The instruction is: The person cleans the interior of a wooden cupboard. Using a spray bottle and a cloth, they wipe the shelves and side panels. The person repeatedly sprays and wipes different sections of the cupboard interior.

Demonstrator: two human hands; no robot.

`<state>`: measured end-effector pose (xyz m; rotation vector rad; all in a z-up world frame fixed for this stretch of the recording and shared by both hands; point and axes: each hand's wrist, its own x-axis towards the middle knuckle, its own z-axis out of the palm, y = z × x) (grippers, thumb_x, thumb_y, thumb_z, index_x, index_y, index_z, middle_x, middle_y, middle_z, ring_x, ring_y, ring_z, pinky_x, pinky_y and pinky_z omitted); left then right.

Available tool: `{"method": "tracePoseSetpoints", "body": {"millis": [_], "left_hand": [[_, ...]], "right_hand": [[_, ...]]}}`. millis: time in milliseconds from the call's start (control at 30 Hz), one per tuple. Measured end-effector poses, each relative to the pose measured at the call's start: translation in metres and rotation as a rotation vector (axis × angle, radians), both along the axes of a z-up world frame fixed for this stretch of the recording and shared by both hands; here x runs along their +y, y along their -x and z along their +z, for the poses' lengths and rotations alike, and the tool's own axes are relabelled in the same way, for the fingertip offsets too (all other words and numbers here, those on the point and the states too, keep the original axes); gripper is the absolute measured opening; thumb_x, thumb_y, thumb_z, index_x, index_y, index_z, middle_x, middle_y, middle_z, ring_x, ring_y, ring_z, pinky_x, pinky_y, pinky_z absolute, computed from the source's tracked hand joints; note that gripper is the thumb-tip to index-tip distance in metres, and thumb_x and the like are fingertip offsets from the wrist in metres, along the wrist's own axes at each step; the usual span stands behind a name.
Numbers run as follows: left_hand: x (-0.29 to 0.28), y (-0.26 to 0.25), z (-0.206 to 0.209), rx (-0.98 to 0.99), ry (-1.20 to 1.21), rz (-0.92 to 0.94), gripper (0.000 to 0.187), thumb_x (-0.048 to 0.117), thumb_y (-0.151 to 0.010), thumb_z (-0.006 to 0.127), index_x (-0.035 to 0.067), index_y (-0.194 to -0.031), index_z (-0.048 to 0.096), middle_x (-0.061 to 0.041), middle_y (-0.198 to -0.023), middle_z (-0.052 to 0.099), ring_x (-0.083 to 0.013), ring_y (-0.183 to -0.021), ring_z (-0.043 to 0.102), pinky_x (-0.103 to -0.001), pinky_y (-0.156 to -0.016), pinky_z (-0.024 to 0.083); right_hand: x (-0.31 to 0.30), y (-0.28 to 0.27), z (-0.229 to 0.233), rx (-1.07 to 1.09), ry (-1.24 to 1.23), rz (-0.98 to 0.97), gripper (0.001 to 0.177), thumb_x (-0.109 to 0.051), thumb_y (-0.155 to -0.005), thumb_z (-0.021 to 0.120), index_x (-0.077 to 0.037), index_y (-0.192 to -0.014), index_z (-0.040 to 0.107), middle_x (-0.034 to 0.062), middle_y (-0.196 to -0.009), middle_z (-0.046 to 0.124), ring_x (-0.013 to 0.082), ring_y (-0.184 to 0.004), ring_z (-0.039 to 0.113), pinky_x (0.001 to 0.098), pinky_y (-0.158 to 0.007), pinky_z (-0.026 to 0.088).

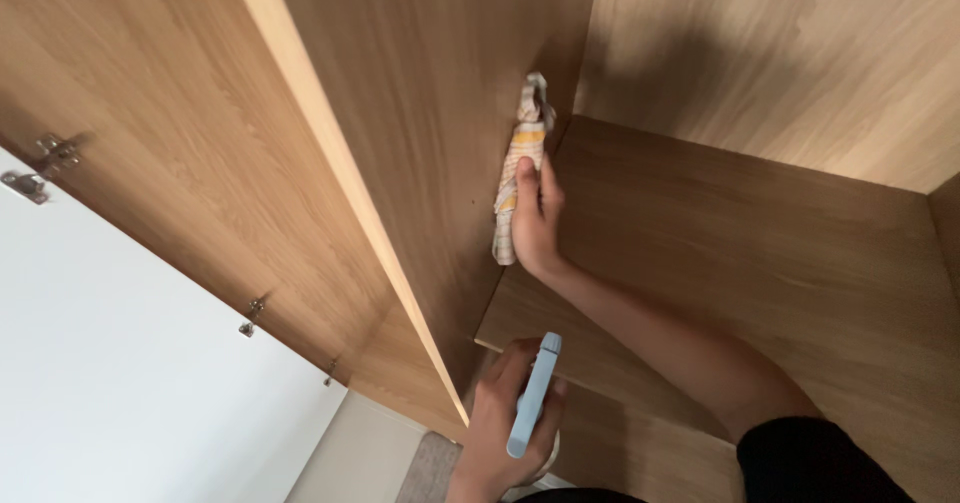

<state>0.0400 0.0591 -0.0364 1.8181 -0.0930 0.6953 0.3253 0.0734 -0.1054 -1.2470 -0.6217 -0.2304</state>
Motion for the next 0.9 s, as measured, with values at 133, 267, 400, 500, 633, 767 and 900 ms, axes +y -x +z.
{"method": "tracePoseSetpoints", "body": {"millis": [133, 267, 400, 500, 633, 767, 900], "left_hand": [[-0.007, -0.003, -0.011, 0.042, 0.035, -0.006, 0.035, 0.002, -0.087, 0.066, -0.003, -0.121, 0.063, -0.021, -0.101, 0.069, -0.0392, -0.088, 0.071, -0.043, -0.075, 0.057], [-0.013, -0.011, -0.027, 0.287, 0.091, -0.01, 0.029, 0.007, -0.086, 0.064, 0.0, -0.115, 0.063, -0.021, -0.1, 0.07, -0.0378, -0.083, 0.074, -0.043, -0.07, 0.057], [-0.012, -0.018, -0.045, 0.179, -0.037, -0.124, 0.033, 0.007, -0.084, 0.065, -0.002, -0.116, 0.063, -0.024, -0.106, 0.068, -0.0447, -0.092, 0.069, -0.046, -0.076, 0.056], [-0.014, -0.021, -0.059, 0.261, -0.051, -0.231, 0.031, 0.011, -0.085, 0.066, -0.001, -0.114, 0.063, -0.024, -0.107, 0.068, -0.0457, -0.089, 0.069, -0.048, -0.076, 0.055], [-0.02, -0.027, -0.075, 0.32, -0.063, -0.255, 0.026, 0.016, -0.09, 0.067, 0.0, -0.11, 0.062, -0.024, -0.102, 0.069, -0.0462, -0.089, 0.068, -0.05, -0.077, 0.054], [-0.036, -0.033, -0.085, 0.283, -0.039, -0.307, 0.023, 0.017, -0.09, 0.067, 0.0, -0.105, 0.064, -0.023, -0.101, 0.069, -0.0439, -0.086, 0.07, -0.048, -0.074, 0.055], [-0.041, -0.021, -0.092, 0.243, -0.028, -0.395, 0.026, 0.014, -0.089, 0.067, -0.001, -0.109, 0.064, -0.023, -0.104, 0.069, -0.0418, -0.085, 0.07, -0.046, -0.072, 0.056]], "right_hand": [[-0.041, -0.017, 0.03, -0.076, 0.021, -0.087, 0.053, -0.04, -0.116, 0.045, 0.001, -0.148, 0.052, 0.0162, -0.136, 0.061, 0.0222, -0.126, 0.055, 0.0353, -0.109, 0.046], [-0.137, -0.078, 0.04, -0.154, 0.075, -0.338, 0.054, -0.041, -0.118, 0.041, 0.002, -0.151, 0.048, 0.0151, -0.141, 0.056, 0.0215, -0.132, 0.051, 0.0362, -0.113, 0.042], [-0.295, -0.081, 0.007, -0.208, 0.186, -0.646, 0.056, -0.041, -0.121, 0.037, 0.003, -0.153, 0.044, 0.0141, -0.147, 0.051, 0.0209, -0.138, 0.047, 0.0372, -0.117, 0.039], [-0.418, -0.02, -0.035, -0.192, 0.259, -0.823, 0.057, -0.042, -0.123, 0.035, 0.004, -0.156, 0.04, 0.0133, -0.151, 0.048, 0.0204, -0.143, 0.044, 0.0379, -0.12, 0.036], [-0.496, 0.078, -0.068, -0.098, 0.202, -0.77, 0.038, -0.028, -0.12, 0.042, 0.006, -0.137, 0.047, 0.0138, -0.124, 0.049, 0.0194, -0.117, 0.048, 0.0358, -0.104, 0.043], [-0.498, 0.138, -0.052, -0.059, 0.565, -0.795, 0.031, -0.024, -0.123, 0.053, 0.001, -0.14, 0.056, 0.0174, -0.117, 0.067, 0.0211, -0.097, 0.07, 0.0394, -0.086, 0.063], [-0.454, 0.166, -0.029, 0.32, 1.302, -0.907, 0.058, -0.035, -0.111, 0.042, 0.003, -0.153, 0.051, 0.033, -0.13, 0.063, 0.0412, -0.101, 0.07, 0.0518, -0.081, 0.059]]}}
